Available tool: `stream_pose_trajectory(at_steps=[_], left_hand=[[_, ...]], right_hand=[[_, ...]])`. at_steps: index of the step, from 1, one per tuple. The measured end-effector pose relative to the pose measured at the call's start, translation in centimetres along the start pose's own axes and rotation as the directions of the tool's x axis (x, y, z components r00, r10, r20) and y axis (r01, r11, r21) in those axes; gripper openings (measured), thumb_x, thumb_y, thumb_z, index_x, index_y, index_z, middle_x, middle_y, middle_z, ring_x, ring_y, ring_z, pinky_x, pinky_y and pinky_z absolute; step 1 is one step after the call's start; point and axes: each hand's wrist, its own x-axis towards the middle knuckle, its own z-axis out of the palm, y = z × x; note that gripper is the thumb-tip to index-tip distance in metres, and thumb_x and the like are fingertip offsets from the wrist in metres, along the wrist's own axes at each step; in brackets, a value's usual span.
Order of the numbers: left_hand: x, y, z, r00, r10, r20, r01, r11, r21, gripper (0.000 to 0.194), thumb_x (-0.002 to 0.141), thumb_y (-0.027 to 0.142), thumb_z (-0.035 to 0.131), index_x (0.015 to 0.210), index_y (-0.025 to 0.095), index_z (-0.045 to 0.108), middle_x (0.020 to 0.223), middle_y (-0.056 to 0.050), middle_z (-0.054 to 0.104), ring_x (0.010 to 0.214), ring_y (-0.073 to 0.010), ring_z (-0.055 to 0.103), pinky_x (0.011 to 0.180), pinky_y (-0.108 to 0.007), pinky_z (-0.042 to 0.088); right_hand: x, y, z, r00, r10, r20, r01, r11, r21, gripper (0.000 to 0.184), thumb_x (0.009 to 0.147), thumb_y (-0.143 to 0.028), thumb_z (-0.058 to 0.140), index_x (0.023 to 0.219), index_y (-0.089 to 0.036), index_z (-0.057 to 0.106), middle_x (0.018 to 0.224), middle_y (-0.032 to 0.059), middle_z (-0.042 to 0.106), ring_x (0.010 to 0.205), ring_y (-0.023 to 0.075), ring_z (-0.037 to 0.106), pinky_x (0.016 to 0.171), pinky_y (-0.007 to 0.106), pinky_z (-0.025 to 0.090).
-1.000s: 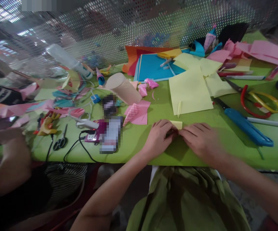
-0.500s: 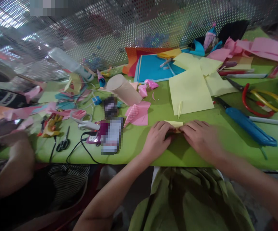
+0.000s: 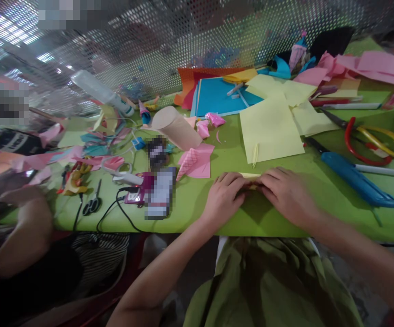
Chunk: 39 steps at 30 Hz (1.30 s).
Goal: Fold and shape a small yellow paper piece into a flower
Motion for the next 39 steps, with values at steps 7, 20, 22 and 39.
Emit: stream_pose_trajectory(at_steps=[7, 20, 22, 39], left_hand=[[0.3, 0.3, 0.5, 0.999, 0.023, -0.027, -0.023, 1.000, 0.009, 0.038, 0.099, 0.011, 0.055, 0.131, 0.027, 0.069, 0.123, -0.004, 0.077, 0.115, -0.0254, 0.067, 0.097, -0.041, 0.049], [0.2, 0.2, 1.0, 0.989, 0.098, -0.110, -0.081, 0.985, 0.151, 0.023, 0.108, 0.028, 0.057, 0.118, 0.029, 0.078, 0.114, -0.003, 0.079, 0.106, -0.0211, 0.068, 0.091, -0.037, 0.046], [0.1, 0.2, 1.1, 0.986, 0.108, -0.123, -0.085, 0.979, 0.183, 0.024, 0.109, 0.029, 0.056, 0.121, 0.030, 0.077, 0.115, -0.003, 0.079, 0.105, -0.0212, 0.067, 0.091, -0.037, 0.046], [0.2, 0.6, 0.7, 0.997, 0.057, -0.043, -0.049, 0.985, 0.165, 0.036, 0.102, 0.013, 0.057, 0.131, 0.028, 0.072, 0.122, -0.003, 0.077, 0.110, -0.0243, 0.066, 0.092, -0.039, 0.055]], right_hand=[[0.0, 0.2, 0.0, 1.000, 0.026, 0.016, -0.026, 0.999, 0.047, 0.013, 0.104, -0.020, 0.058, 0.100, -0.021, 0.071, 0.097, 0.0077, 0.075, 0.089, 0.0271, 0.068, 0.075, 0.040, 0.051], [-1.4, 0.7, -0.7, 0.994, 0.106, -0.022, -0.104, 0.992, 0.076, 0.012, 0.098, -0.019, 0.065, 0.104, -0.023, 0.075, 0.100, 0.0081, 0.078, 0.093, 0.0318, 0.071, 0.079, 0.046, 0.050], [-1.4, 0.8, -0.7, 0.995, 0.094, -0.025, -0.091, 0.992, 0.084, 0.016, 0.099, -0.017, 0.062, 0.104, -0.023, 0.076, 0.101, 0.0081, 0.079, 0.093, 0.0311, 0.071, 0.080, 0.045, 0.050], [-0.9, -0.1, -0.1, 0.999, 0.022, -0.023, -0.023, 1.000, -0.008, 0.016, 0.101, -0.019, 0.064, 0.113, -0.022, 0.073, 0.109, 0.0088, 0.077, 0.097, 0.0308, 0.070, 0.083, 0.044, 0.049]])
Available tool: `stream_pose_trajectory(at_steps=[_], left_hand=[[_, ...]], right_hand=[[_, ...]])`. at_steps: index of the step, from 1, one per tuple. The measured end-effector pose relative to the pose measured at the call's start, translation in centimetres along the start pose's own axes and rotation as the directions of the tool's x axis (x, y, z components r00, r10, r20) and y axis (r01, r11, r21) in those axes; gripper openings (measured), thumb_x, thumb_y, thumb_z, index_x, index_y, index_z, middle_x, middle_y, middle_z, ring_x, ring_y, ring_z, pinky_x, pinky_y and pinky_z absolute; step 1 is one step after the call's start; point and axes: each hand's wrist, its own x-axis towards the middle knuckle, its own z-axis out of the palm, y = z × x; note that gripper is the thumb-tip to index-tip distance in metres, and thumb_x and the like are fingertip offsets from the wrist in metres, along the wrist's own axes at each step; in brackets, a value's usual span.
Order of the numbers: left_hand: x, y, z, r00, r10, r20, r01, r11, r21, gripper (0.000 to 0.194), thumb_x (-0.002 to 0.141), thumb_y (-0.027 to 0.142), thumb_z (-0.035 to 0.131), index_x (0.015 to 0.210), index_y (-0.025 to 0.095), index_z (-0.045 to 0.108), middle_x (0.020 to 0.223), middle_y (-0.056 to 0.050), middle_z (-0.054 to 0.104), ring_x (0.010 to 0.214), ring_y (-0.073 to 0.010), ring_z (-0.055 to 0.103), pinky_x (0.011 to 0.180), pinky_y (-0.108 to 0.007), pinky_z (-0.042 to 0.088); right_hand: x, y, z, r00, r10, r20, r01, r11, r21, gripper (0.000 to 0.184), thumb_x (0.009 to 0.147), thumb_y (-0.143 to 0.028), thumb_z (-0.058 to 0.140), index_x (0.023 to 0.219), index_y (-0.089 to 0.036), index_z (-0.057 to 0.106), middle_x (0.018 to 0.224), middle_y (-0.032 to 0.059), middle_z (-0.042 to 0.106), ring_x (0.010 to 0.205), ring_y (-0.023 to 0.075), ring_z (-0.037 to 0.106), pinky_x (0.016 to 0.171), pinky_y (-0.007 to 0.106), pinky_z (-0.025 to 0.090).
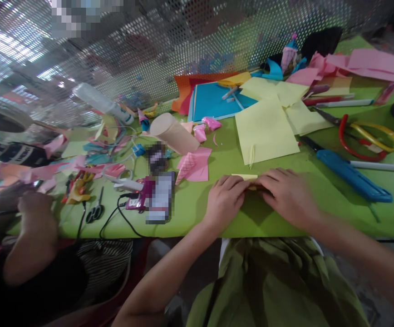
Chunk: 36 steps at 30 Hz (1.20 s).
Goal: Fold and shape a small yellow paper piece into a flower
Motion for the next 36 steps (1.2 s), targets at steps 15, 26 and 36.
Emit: stream_pose_trajectory(at_steps=[15, 26, 36], left_hand=[[-0.9, -1.3, -0.3, 0.995, -0.061, -0.081, 0.044, 0.979, -0.198, 0.019, 0.101, 0.012, 0.060, 0.115, 0.021, 0.069, 0.116, -0.006, 0.076, 0.109, -0.0233, 0.067, 0.098, -0.041, 0.055], [-0.4, -0.4, -0.9, 0.999, -0.045, 0.017, 0.045, 0.999, -0.019, 0.026, 0.101, 0.019, 0.064, 0.124, 0.028, 0.071, 0.124, -0.004, 0.074, 0.110, -0.0233, 0.065, 0.093, -0.039, 0.049], [-0.3, -0.3, -0.2, 0.999, 0.049, -0.003, -0.049, 0.992, 0.113, 0.018, 0.106, 0.022, 0.058, 0.111, 0.027, 0.075, 0.108, -0.003, 0.077, 0.098, -0.0202, 0.066, 0.085, -0.038, 0.041]], right_hand=[[1.7, 0.4, -0.2, 0.988, 0.078, 0.132, -0.075, 0.997, -0.031, 0.013, 0.104, -0.025, 0.062, 0.099, -0.022, 0.073, 0.100, 0.0078, 0.075, 0.090, 0.0288, 0.068, 0.074, 0.040, 0.043], [2.8, 1.0, -0.3, 0.966, 0.140, 0.216, -0.171, 0.976, 0.134, 0.011, 0.100, -0.031, 0.067, 0.092, -0.025, 0.072, 0.094, 0.0050, 0.077, 0.083, 0.0255, 0.070, 0.068, 0.036, 0.044], [3.6, 0.7, -0.8, 0.934, 0.226, 0.278, -0.281, 0.944, 0.175, 0.006, 0.094, -0.026, 0.074, 0.088, -0.025, 0.074, 0.091, 0.0039, 0.079, 0.081, 0.0248, 0.071, 0.066, 0.035, 0.045]])
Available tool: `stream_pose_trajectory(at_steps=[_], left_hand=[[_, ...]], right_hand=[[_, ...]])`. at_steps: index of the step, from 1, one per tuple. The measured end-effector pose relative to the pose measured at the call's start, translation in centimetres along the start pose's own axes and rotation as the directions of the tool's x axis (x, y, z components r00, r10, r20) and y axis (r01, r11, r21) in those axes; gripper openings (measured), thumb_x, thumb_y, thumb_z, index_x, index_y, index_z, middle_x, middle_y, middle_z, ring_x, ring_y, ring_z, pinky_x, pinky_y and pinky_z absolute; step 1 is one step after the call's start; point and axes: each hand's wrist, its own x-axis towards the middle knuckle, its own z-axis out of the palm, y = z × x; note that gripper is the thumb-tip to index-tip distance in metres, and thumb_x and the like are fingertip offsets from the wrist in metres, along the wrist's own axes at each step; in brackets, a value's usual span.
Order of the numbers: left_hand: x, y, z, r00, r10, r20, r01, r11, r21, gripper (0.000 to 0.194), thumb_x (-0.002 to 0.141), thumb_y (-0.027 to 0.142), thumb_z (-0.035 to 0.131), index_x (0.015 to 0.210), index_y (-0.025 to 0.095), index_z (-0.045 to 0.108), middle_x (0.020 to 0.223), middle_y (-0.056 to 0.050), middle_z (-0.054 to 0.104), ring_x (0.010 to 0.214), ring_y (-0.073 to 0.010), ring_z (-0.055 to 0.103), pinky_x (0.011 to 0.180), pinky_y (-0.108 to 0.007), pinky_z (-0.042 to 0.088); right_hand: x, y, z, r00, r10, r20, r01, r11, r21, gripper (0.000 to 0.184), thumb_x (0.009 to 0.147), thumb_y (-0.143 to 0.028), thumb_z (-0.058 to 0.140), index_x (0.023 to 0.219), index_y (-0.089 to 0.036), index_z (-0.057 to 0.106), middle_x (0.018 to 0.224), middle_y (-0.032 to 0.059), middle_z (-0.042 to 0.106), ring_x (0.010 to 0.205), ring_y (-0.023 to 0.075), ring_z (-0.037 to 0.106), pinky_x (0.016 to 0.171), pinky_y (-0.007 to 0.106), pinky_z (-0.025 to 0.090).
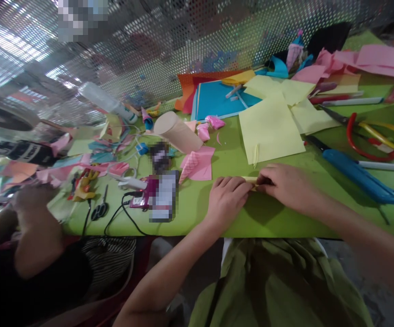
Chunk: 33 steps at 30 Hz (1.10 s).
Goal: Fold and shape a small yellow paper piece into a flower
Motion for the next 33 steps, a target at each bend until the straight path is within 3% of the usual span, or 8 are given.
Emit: stream_pose_trajectory(at_steps=[4, 8, 14, 27, 33], left_hand=[[0.1, 0.1, -0.2, 1.000, -0.010, 0.002, 0.010, 1.000, -0.006, 0.020, 0.108, 0.023, 0.056, 0.114, 0.027, 0.074, 0.112, -0.002, 0.078, 0.099, -0.0210, 0.066, 0.084, -0.039, 0.041], [0.1, 0.2, -0.4, 0.999, -0.036, 0.040, 0.037, 0.999, -0.027, 0.023, 0.105, 0.018, 0.055, 0.118, 0.026, 0.072, 0.116, -0.003, 0.076, 0.102, -0.0218, 0.065, 0.084, -0.039, 0.042], [0.4, 0.2, -0.6, 0.996, -0.085, 0.024, 0.087, 0.994, -0.067, 0.027, 0.102, 0.015, 0.057, 0.122, 0.026, 0.071, 0.121, -0.006, 0.073, 0.115, -0.0251, 0.061, 0.090, -0.040, 0.047], [-0.4, -0.8, -0.7, 0.985, -0.171, 0.032, 0.174, 0.952, -0.251, 0.025, 0.100, 0.013, 0.061, 0.120, 0.025, 0.070, 0.121, -0.003, 0.077, 0.114, -0.0235, 0.066, 0.097, -0.041, 0.050], [-1.0, -0.8, -0.7, 0.997, -0.072, -0.013, 0.069, 0.988, -0.140, 0.028, 0.101, 0.015, 0.060, 0.123, 0.027, 0.072, 0.124, -0.003, 0.077, 0.113, -0.0224, 0.067, 0.097, -0.040, 0.048]], right_hand=[[-0.4, 0.2, 0.5, 0.996, -0.036, -0.076, 0.034, 0.999, -0.033, 0.003, 0.094, -0.027, 0.073, 0.092, -0.026, 0.075, 0.092, 0.0046, 0.081, 0.081, 0.0260, 0.073, 0.065, 0.036, 0.046], [-1.6, 0.3, 1.0, 0.966, -0.199, -0.167, 0.170, 0.970, -0.174, 0.013, 0.100, -0.024, 0.063, 0.107, -0.026, 0.075, 0.103, 0.0076, 0.080, 0.088, 0.0283, 0.072, 0.072, 0.040, 0.048], [-2.4, 0.4, 1.3, 0.941, -0.306, -0.142, 0.242, 0.906, -0.348, 0.013, 0.099, -0.018, 0.061, 0.105, -0.024, 0.071, 0.098, 0.0071, 0.076, 0.091, 0.0292, 0.070, 0.078, 0.041, 0.045], [-0.9, 0.6, 0.9, 0.947, -0.300, -0.113, 0.251, 0.913, -0.322, 0.017, 0.104, -0.024, 0.058, 0.091, -0.024, 0.068, 0.089, 0.0063, 0.072, 0.083, 0.0268, 0.066, 0.071, 0.039, 0.042], [-0.6, 0.7, 1.1, 0.950, -0.297, -0.100, 0.271, 0.938, -0.215, 0.018, 0.104, -0.026, 0.058, 0.089, -0.025, 0.068, 0.084, 0.0049, 0.071, 0.080, 0.0244, 0.065, 0.069, 0.037, 0.043]])
